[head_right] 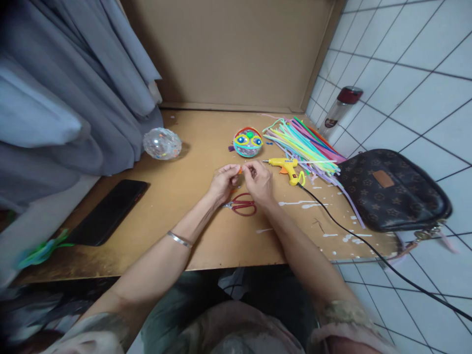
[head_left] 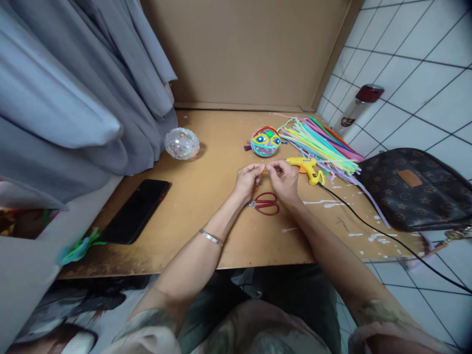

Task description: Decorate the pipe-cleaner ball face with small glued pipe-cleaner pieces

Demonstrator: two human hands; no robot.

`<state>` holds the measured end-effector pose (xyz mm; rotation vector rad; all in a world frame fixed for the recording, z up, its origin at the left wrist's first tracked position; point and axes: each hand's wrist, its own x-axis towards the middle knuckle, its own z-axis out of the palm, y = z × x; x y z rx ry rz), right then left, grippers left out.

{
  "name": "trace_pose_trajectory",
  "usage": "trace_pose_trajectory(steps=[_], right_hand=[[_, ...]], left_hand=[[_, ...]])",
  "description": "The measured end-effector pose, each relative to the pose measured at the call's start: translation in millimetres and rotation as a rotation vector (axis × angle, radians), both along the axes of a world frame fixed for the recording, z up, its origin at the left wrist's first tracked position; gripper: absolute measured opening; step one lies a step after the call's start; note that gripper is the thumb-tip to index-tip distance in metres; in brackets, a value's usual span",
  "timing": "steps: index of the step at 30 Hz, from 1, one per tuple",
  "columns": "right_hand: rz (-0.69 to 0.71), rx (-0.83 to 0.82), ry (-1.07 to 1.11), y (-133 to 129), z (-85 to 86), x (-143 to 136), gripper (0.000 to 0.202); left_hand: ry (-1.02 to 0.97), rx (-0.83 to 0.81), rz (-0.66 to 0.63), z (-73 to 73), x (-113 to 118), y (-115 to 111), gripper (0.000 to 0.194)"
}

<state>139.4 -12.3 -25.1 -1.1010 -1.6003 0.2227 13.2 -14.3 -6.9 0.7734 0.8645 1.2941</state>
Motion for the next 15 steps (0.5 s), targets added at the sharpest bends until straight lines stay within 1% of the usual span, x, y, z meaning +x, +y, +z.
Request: trace_pose_trajectory(steps=[4, 10, 13, 15], right_hand=[[0.020, -0.087, 0.145, 4.6, -0.7, 4.5, 0.022], [0.075, -0.117, 0.185, 5.6, 0.1, 5.6, 0.026], [0.093, -0.143, 0.228, 7.2, -2.7, 4.2, 0.027], [0.093, -0.172, 0.258, 9.4, -5.7, 4.1, 0.028]], left_hand=[[-0.040, -0.026, 0.002, -0.3, -2.4, 4.7, 0.031], [-0.102, -0.078, 0.066, 1.4, -4.2, 7.9, 0.036], [-0.111, -0.079, 0.063, 1.0, -3.2, 8.2, 0.036], [-0.069, -0.079, 0.046, -1.2, -3.5, 9.6, 0.033]])
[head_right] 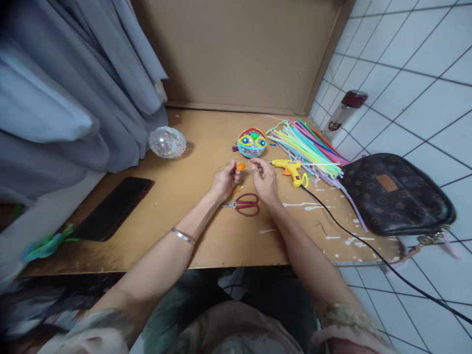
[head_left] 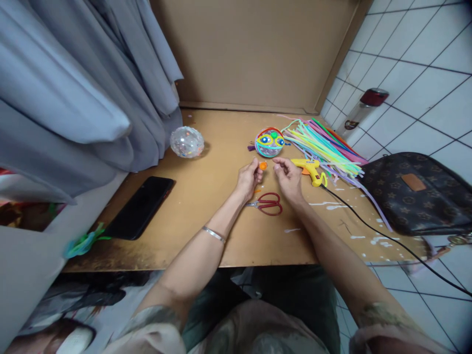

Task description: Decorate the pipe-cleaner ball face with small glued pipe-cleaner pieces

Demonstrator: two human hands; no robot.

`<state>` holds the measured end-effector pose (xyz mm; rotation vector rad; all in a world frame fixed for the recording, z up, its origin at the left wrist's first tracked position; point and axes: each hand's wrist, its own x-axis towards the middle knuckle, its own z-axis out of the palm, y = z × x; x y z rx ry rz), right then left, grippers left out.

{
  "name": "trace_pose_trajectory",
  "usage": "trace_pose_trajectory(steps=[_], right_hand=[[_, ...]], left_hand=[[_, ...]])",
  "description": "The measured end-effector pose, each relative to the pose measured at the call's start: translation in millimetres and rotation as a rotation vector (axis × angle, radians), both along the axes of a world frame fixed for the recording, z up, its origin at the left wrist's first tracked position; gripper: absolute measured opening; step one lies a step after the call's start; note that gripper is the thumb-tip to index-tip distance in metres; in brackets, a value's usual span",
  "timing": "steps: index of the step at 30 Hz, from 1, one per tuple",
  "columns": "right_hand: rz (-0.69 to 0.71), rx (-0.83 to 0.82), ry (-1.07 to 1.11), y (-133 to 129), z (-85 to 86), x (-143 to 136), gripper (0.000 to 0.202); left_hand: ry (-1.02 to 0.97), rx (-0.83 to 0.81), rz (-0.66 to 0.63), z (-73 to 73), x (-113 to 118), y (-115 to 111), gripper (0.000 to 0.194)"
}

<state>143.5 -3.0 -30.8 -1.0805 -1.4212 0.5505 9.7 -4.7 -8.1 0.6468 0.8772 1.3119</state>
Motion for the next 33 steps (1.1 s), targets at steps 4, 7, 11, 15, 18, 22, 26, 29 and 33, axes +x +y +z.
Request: trace_pose_trajectory(steps=[4, 7, 11, 15, 18, 22, 26, 29, 33], right_hand=[[-0.038, -0.057, 0.031, 4, -4.0, 2, 0.030], [-0.075, -0.062, 0.023, 4, -3.1, 5, 0.030], [-0.101, -0.039, 0.003, 4, -0.7, 7, 0.030], [-0.128, -0.024, -0.100, 6, -1.5, 11, 0.027], [-0.157, -0.011, -0.297, 7, -3.3, 14, 0.026], [-0.131, -0.074, -0.628, 4, -5.5, 16, 0.029], [-0.065, -0.167, -0.831, 3, -7.6, 15, 0.026], [-0.050, -0.206, -0.869, 5, -8.8, 14, 0.024], [-0.047, -0.191, -0.748, 10, -10.2, 14, 0.023]], left_hand=[[0.227, -0.050, 0.022, -5.8, -7, 6, 0.008], [0.418, -0.023, 0.138, -7.3, -17, 11, 0.007], [0.607, 0.097, 0.246, -6.4, -27, 12, 0.020], [0.694, 0.172, 0.241, -8.2, -26, 9, 0.025], [0.748, 0.221, 0.213, -10.4, -22, 8, 0.032], [0.739, 0.220, 0.202, -11.9, -21, 7, 0.037], [0.672, 0.203, 0.198, -12.6, -20, 7, 0.034], [0.632, 0.190, 0.180, -13.1, -19, 7, 0.032], [0.624, 0.199, 0.158, -15.2, -17, 9, 0.031]])
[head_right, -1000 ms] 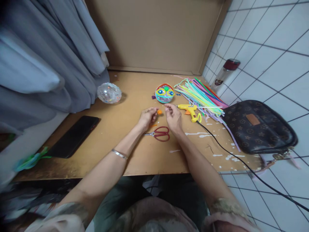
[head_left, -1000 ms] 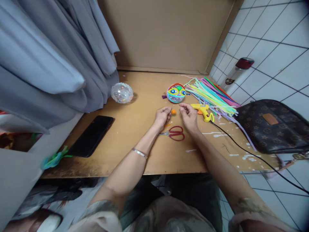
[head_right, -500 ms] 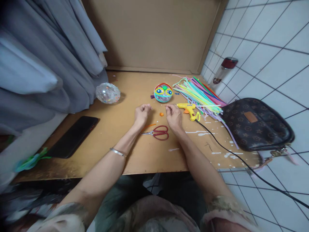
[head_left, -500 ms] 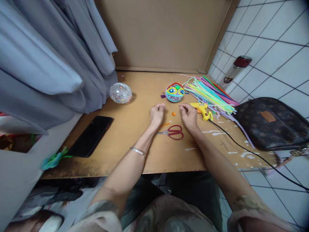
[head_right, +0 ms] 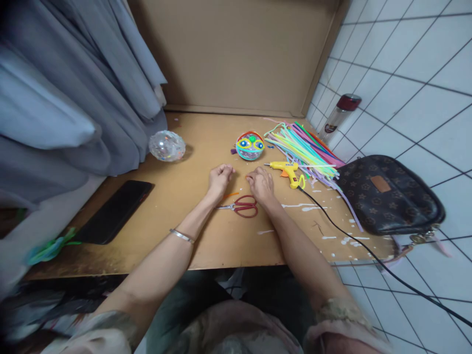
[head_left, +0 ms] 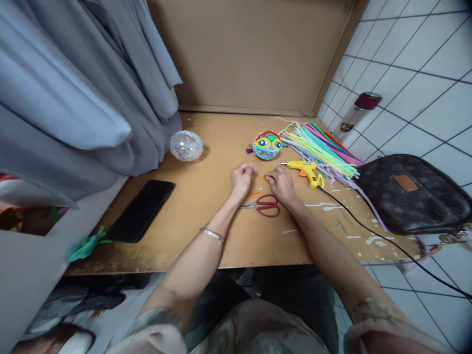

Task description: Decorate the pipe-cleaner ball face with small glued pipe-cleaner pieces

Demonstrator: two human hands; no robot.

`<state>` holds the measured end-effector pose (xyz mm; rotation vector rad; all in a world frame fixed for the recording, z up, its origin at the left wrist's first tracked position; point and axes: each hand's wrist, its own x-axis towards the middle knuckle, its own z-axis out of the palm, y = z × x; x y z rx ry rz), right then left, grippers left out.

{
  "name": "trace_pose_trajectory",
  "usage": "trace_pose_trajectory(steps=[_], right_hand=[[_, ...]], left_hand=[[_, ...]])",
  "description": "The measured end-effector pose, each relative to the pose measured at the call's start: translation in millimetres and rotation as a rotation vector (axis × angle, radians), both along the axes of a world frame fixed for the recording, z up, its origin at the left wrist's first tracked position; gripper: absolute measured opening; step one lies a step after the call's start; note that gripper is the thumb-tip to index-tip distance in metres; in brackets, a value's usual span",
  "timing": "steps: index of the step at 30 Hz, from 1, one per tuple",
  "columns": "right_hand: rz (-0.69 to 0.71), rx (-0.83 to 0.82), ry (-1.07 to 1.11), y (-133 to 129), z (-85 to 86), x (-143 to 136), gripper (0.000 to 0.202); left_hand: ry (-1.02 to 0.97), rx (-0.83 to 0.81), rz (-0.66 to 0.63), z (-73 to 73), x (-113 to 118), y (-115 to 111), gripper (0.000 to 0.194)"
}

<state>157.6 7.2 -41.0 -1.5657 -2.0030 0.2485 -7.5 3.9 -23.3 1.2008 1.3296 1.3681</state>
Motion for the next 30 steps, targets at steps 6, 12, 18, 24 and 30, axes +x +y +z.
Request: trace_pose_trajectory(steps=[6, 12, 18, 24, 30], right_hand=[[0.005, -0.119, 0.741, 4, 2.2, 0, 0.029], [0.035, -0.301, 1.063, -5, 14.7, -6, 0.041], [0.063, -0.342, 1.088, -8, 20.0, -7, 0.044], [0.076, -0.325, 1.068, -8, 18.4, -9, 0.046], [0.092, -0.315, 1.059, -7, 16.9, -12, 0.048]], left_hand=[[-0.091, -0.024, -0.074, -3.7, 4, 3, 0.013], [-0.172, -0.018, -0.173, -1.1, 10, -3, 0.009], [-0.180, -0.002, -0.174, -2.0, 13, -5, 0.013], [-0.199, -0.001, -0.198, -5.4, 13, -4, 0.011], [-0.124, 0.021, -0.202, -6.1, 13, -4, 0.006]])
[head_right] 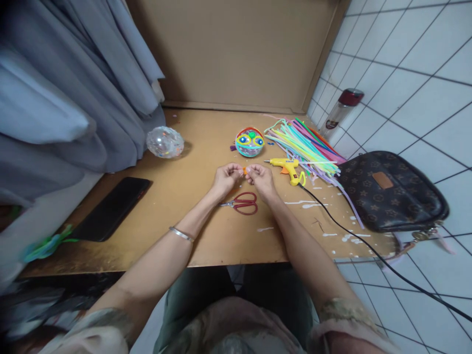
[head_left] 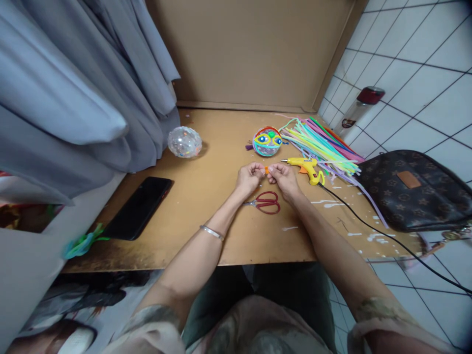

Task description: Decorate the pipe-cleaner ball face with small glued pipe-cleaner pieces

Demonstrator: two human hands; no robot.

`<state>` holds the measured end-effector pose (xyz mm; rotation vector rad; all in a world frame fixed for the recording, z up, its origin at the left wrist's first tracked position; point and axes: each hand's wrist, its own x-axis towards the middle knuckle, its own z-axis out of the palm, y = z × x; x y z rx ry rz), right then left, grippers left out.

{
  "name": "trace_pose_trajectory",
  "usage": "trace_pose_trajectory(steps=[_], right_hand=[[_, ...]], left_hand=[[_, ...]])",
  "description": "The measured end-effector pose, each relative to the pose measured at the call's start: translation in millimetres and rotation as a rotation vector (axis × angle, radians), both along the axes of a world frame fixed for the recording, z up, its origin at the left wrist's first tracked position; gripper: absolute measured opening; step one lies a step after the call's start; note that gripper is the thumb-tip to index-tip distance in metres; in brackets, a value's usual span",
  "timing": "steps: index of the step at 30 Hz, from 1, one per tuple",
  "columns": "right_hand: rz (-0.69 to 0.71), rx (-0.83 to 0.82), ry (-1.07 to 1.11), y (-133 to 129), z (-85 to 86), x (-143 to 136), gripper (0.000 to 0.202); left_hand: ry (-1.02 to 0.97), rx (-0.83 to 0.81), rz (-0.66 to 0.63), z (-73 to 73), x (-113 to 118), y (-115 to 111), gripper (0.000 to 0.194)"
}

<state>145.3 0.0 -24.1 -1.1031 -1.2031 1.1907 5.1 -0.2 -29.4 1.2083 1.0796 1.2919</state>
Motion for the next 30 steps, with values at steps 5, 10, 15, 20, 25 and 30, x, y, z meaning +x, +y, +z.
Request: trace_pose_trajectory(steps=[5, 10, 15, 20, 25, 30], right_hand=[[-0.006, 0.020, 0.000, 0, 0.0, -1, 0.048], [-0.030, 0.017, 0.047, -1, 2.3, 1, 0.043], [-0.049, 0.008, 0.096, -2, 4.9, 3, 0.044], [-0.044, 0.019, 0.085, -2, 5.3, 1, 0.049], [-0.031, -0.003, 0.098, -2, 4.3, 2, 0.048], [0.021, -0.040, 0.140, -1, 3.3, 5, 0.048]], left_hand=[[-0.012, -0.012, 0.023, 6.1, 2, -3, 0.009], [-0.154, -0.042, -0.011, 12.3, 1, -3, 0.010], [-0.218, -0.081, -0.068, 12.0, 2, -3, 0.013], [-0.229, -0.091, -0.053, 11.4, 5, -4, 0.015], [-0.277, -0.113, -0.074, 10.4, 4, -3, 0.015], [-0.320, -0.148, -0.103, 8.4, 2, -1, 0.016]])
